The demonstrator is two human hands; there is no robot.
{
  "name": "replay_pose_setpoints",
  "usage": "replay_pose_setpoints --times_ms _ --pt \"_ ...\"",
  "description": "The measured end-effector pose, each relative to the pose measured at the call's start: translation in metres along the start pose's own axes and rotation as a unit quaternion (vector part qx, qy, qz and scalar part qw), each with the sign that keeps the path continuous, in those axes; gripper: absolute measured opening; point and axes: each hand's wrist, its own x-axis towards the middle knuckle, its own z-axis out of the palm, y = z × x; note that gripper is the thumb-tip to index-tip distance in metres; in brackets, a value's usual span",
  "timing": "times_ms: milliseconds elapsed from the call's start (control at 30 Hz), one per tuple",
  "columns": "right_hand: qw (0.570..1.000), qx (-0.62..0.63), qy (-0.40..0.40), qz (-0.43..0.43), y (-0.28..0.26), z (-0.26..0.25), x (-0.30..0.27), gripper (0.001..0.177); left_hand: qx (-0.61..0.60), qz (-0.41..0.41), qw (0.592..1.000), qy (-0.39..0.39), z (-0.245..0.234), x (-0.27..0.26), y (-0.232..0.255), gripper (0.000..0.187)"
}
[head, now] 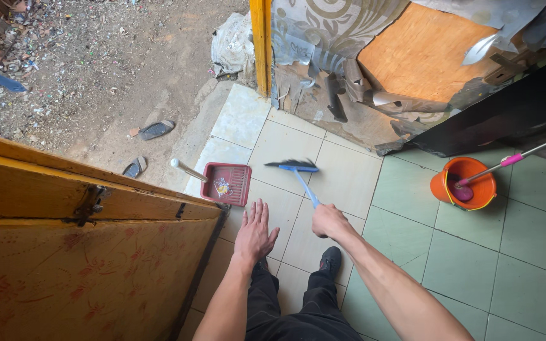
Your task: The person sweeps debris from the floor into a dustpan using a broom and then moves the dustpan.
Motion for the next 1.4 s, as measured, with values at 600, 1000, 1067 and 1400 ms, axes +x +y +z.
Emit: replay_pose_setpoints --times_ms 600,1000,1067,1400 --pt "0.982 0.185 0.036 0.009 -0.015 0.014 -0.038 0.040 -0.011 0.002 1.000 0.010 0.009 -0.004 -0.023 0.083" --pt "0.940 0.317 -0.108 0.071 -0.060 0.025 -0.071 0.025 -0.006 -0.005 1.000 0.013 0.001 -0.012 -0.045 0.083" --pt "0.854 0.500 -0.138 0.041 -0.056 0.033 -0.061 0.013 -0.007 -0.004 1.000 0.012 0.000 -0.012 -0.047 0.083" --pt "0.961 0.267 -0.032 0.065 -0.028 -0.023 -0.076 0.021 0.014 0.004 1.000 0.007 -0.004 -0.006 -0.049 0.083"
